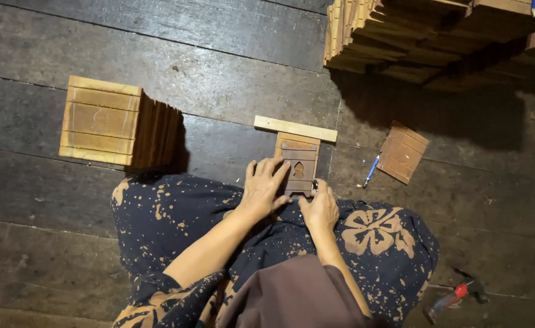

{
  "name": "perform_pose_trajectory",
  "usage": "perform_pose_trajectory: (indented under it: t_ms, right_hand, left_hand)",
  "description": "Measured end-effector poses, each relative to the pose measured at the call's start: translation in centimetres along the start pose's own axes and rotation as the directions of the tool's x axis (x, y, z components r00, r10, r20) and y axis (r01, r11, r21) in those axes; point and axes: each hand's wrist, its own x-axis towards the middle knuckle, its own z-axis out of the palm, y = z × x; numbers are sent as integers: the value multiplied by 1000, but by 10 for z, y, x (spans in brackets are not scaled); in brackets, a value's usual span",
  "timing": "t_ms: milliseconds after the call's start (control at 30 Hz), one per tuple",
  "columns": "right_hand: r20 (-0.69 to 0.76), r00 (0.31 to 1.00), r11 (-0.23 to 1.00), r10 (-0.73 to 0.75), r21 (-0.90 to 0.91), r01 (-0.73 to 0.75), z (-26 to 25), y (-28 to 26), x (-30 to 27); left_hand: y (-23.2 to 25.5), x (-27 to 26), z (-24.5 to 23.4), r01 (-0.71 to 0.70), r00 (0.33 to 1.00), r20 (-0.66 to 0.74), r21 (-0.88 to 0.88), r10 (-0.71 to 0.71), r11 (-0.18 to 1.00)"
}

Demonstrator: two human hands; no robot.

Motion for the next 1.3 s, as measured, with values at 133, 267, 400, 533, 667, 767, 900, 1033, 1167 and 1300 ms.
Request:
perform_pose_trajectory:
  t_ms: [133, 267, 400, 533, 667, 767, 900, 1033, 1167, 1300]
  right_hand:
    - [-38, 999, 1000, -20, 6, 21, -3, -11, -1]
    - [-104, 991, 996, -87, 22, 90, 1, -16, 1]
    - [-158, 978, 991, -135, 1, 137, 4, -16, 1]
    - [-204, 964, 985, -168, 3, 173, 3, -21, -2]
    - [-250, 945, 975, -213, 6, 221, 9, -17, 2]
    - [-257, 941, 972, -222, 20, 234, 9, -16, 3]
    - [-207, 955, 969, -211, 86, 233, 4, -10, 12]
    - [-276, 957, 874, -88, 440, 207, -18, -4, 18]
    - [-107, 993, 237, 38, 967, 96, -60, -13, 10]
    - [63, 998, -144, 3, 988, -62, -46, 11, 37]
  left_hand:
    - [-4, 4, 1, 1, 1000, 2, 6, -1, 1000]
    - [-6, 7, -1, 20, 999, -36, -23, -21, 1000]
    - [-8, 10, 2, 31, 998, -49, -51, -34, 998]
    - [-6, 11, -1, 48, 998, -47, -33, -49, 998]
    - [-7, 12, 2, 73, 996, -48, -35, -75, 997]
    - [-9, 13, 6, 72, 996, -57, -34, -74, 997]
    - [-11, 12, 7, 58, 996, -66, -52, -62, 997]
    - [-1, 14, -5, 21, 994, -111, -45, -26, 999]
    - [-2, 22, 6, -51, 986, -153, 75, 62, 996]
    - [-1, 25, 13, -31, 982, -181, 89, 47, 996]
